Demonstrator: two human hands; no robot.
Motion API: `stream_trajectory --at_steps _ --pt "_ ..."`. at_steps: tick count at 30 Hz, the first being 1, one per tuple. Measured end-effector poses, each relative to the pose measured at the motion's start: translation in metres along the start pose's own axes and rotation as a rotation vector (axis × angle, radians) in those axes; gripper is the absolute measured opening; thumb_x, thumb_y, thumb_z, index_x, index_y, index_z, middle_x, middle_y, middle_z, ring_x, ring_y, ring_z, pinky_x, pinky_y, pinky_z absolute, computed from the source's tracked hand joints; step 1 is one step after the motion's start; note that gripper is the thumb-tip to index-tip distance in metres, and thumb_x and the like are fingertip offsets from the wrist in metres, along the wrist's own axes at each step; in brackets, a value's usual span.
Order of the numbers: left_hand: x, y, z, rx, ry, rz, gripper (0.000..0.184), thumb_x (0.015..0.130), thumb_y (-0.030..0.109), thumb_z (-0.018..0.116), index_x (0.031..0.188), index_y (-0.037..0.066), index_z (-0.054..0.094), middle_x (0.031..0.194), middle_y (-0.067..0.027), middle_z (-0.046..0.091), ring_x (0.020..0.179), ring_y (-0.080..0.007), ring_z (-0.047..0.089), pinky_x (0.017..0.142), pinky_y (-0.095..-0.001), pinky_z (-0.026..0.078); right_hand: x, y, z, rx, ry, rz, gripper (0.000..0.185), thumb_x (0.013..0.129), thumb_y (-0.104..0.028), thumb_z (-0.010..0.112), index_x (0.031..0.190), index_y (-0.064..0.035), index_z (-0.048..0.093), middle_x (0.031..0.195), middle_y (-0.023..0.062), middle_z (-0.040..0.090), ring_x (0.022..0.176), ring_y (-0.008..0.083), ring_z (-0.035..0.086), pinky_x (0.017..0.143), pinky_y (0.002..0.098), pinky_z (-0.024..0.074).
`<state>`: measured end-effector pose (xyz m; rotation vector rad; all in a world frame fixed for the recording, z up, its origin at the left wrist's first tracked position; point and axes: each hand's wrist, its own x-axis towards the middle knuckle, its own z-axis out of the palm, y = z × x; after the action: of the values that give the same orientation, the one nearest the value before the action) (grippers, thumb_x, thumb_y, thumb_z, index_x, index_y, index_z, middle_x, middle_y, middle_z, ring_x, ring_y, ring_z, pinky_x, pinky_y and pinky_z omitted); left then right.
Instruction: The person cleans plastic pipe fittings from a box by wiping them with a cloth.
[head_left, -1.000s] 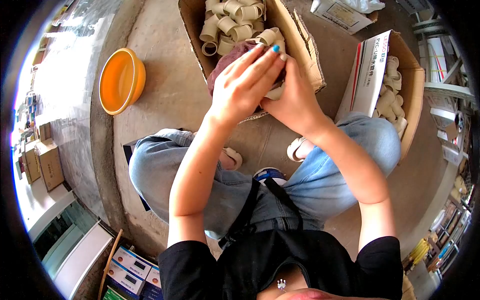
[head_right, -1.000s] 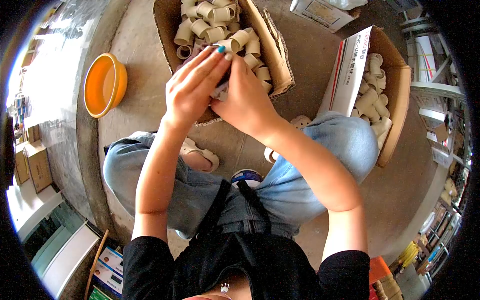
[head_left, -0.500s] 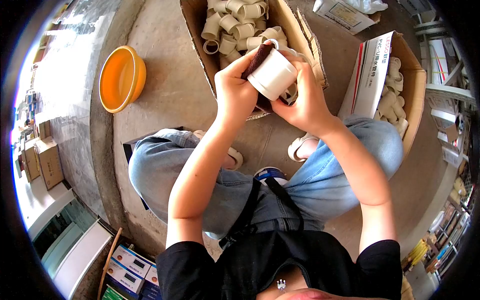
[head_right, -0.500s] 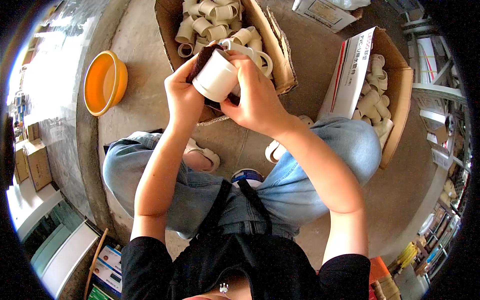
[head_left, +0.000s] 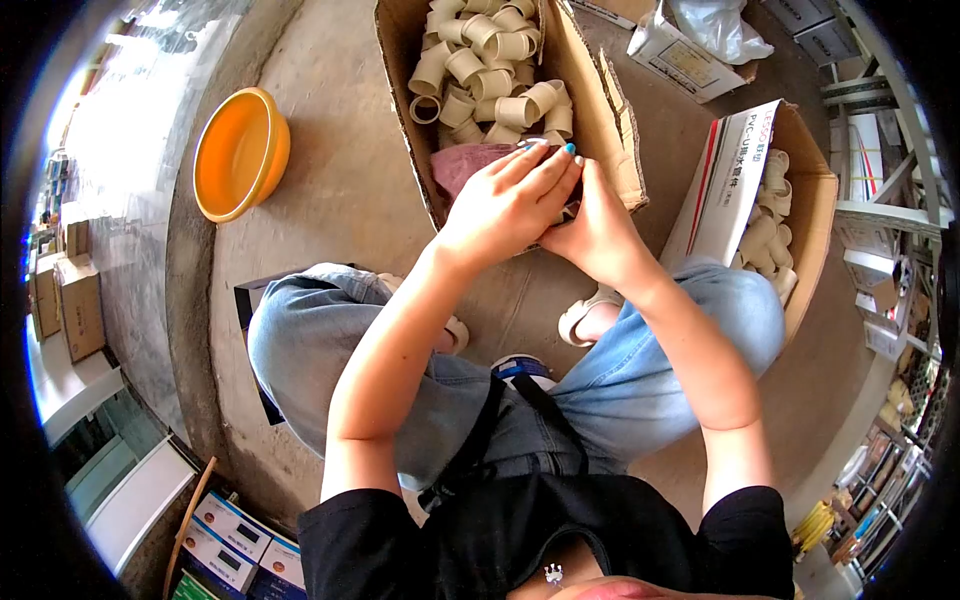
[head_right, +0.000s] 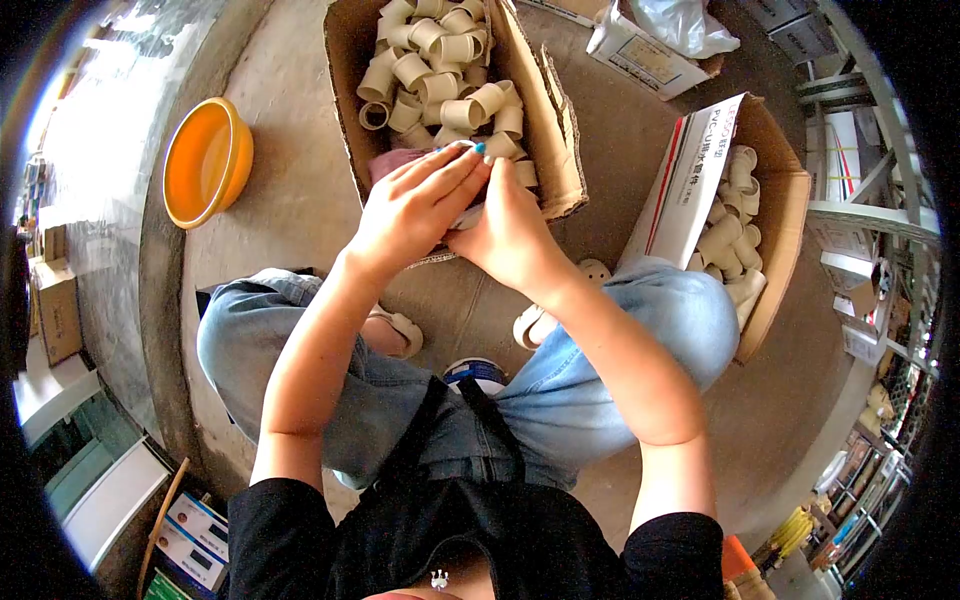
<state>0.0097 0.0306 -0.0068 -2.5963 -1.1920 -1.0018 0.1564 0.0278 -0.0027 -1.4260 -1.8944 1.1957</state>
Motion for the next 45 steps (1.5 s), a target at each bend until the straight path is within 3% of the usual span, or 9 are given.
stream_trajectory --at_steps 7,11,15,21,28,32,37,41,45 --pt "-0.003 0.006 0.008 -0.390 0.046 -0.372 0.046 0.065 -0.005 0.064 0.109 0.007 0.065 0.111 -0.0121 0.063 0.103 -0.0263 0.061 0.089 -0.0331 0.048 -0.002 0.003 0.008 0.095 0.103 -0.026 0.061 0.062 0.001 0.065 0.115 0.0008 0.034 0.103 0.0176 0.050 0.099 0.0259 0.052 0.085 0.0358 0.0428" --pt "0.000 0.000 0.009 -0.749 0.153 -0.683 0.047 0.068 -0.008 0.061 0.113 0.006 0.062 0.106 -0.0126 0.065 0.098 -0.0153 0.062 0.086 -0.0278 0.048 -0.006 0.003 0.004 0.093 0.132 -0.150 0.067 0.064 0.002 0.063 0.123 0.0015 0.031 0.108 0.0178 0.048 0.103 0.0274 0.050 0.089 0.0359 0.0404" --pt "0.005 0.001 -0.005 -1.206 0.110 -1.071 0.046 0.074 -0.009 0.059 0.116 0.010 0.063 0.093 0.0008 0.064 0.080 -0.0064 0.055 0.076 -0.0240 0.049 -0.002 0.000 -0.002 0.020 0.184 -0.458 0.065 0.065 0.002 0.062 0.123 0.0020 0.032 0.115 0.0204 0.043 0.108 0.0317 0.046 0.093 0.0378 0.0366" --pt "0.006 0.003 0.001 -0.716 0.191 -0.805 0.043 0.073 -0.005 0.060 0.114 0.009 0.063 0.099 -0.0084 0.067 0.087 -0.0124 0.063 0.078 -0.0264 0.050 -0.003 -0.008 0.005 0.039 0.221 -0.332 0.066 0.066 -0.001 0.066 0.123 0.0025 0.034 0.111 0.0191 0.048 0.104 0.0314 0.050 0.091 0.0363 0.0395" --pt "0.004 -0.004 -0.005 0.017 0.068 0.020 0.037 0.071 0.012 0.058 0.106 0.004 0.063 0.109 -0.0104 0.061 0.101 -0.0245 0.060 0.086 -0.0329 0.051 -0.001 -0.007 0.001 -0.133 0.156 -0.129 0.065 0.064 -0.010 0.074 0.117 0.0006 0.039 0.106 0.0200 0.053 0.100 0.0292 0.055 0.084 0.0365 0.0446" --pt "0.000 -0.002 -0.001 -0.043 0.061 0.025 0.038 0.072 0.013 0.058 0.108 0.004 0.062 0.111 -0.0102 0.059 0.101 -0.0251 0.059 0.087 -0.0336 0.051 -0.004 -0.005 0.003 -0.055 0.145 -0.131 0.063 0.063 -0.009 0.074 0.113 0.0011 0.037 0.100 0.0184 0.053 0.095 0.0311 0.055 0.082 0.0375 0.0449" --pt "-0.001 0.005 0.010 -0.560 0.109 -0.508 0.046 0.067 -0.006 0.065 0.110 0.007 0.064 0.111 -0.0141 0.062 0.101 -0.0233 0.062 0.087 -0.0303 0.049 -0.003 0.000 0.002 -0.053 0.209 -0.248 0.068 0.062 -0.003 0.069 0.120 0.0027 0.033 0.113 0.0229 0.043 0.107 0.0386 0.045 0.092 0.0410 0.0385" --pt "0.012 0.010 -0.002 -1.091 0.108 -1.029 0.038 0.076 -0.006 0.058 0.113 0.003 0.062 0.105 -0.0057 0.066 0.091 -0.0087 0.059 0.082 -0.0242 0.048 -0.002 -0.002 -0.002 -0.122 0.275 -0.450 0.075 0.060 0.000 0.067 0.125 0.0020 0.030 0.122 0.0237 0.038 0.115 0.0415 0.040 0.098 0.0437 0.0351" --pt "0.004 0.005 0.010 -1.542 0.222 -1.127 0.034 0.079 -0.001 0.060 0.113 0.002 0.062 0.097 -0.0026 0.065 0.086 -0.0074 0.059 0.077 -0.0240 0.049 -0.002 -0.005 -0.006 -0.153 0.298 -0.567 0.076 0.059 0.001 0.067 0.126 0.0020 0.030 0.123 0.0227 0.038 0.116 0.0403 0.040 0.099 0.0438 0.0348"
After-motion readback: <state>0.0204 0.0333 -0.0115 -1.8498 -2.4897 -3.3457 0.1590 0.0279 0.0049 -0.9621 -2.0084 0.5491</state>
